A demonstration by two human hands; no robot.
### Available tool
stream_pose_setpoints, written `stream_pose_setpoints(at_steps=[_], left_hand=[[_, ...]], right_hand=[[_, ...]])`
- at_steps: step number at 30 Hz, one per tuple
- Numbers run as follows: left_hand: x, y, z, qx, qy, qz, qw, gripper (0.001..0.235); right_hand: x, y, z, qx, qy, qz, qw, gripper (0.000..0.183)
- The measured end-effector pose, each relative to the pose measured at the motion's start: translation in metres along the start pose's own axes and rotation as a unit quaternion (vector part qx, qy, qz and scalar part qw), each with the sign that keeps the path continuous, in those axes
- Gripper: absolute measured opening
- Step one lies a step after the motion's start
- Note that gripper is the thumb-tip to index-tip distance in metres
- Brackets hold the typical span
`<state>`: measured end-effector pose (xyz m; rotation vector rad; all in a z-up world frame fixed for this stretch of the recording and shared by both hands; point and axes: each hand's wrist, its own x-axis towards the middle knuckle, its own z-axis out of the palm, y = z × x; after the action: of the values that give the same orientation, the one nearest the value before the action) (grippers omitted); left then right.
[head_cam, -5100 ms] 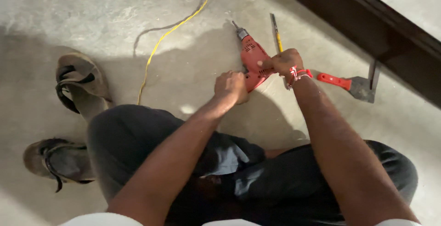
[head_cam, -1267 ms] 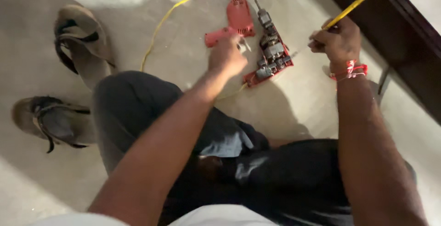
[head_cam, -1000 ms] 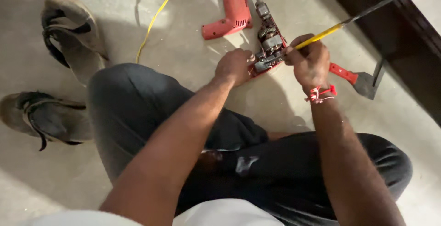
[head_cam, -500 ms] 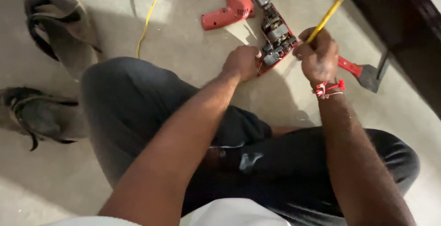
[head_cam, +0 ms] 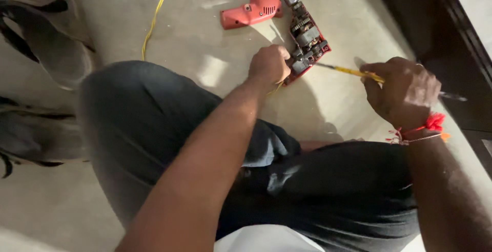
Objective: The person sits on the floor and uses a screwdriver to remove screws from the casing of a red power drill. They then use a hammer to tap on the internal components of the opened drill.
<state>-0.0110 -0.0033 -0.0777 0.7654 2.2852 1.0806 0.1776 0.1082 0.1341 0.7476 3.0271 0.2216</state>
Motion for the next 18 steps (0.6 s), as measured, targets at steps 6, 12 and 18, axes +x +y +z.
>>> stream_pose_setpoints(at_steps=[6,12,18], left_hand=[[-0.001,0.004,-0.015,0.027,-0.068,-0.022,0.997,0.024],[0.0,0.014,-0.021,0.007,-0.078,-0.048,0.996,0.024],[-0.003,0.017,-0.024,0.002,-0.076,-0.039,0.996,0.03]], right_hand=[[0.001,-0.019,0.022,0.476,0.122,0.077,0.867,0.016],[0.014,-0.047,0.056,0.421,0.14,0.064,0.894,0.014],[0.008,-0.051,0.066,0.427,0.151,0.069,0.889,0.016]])
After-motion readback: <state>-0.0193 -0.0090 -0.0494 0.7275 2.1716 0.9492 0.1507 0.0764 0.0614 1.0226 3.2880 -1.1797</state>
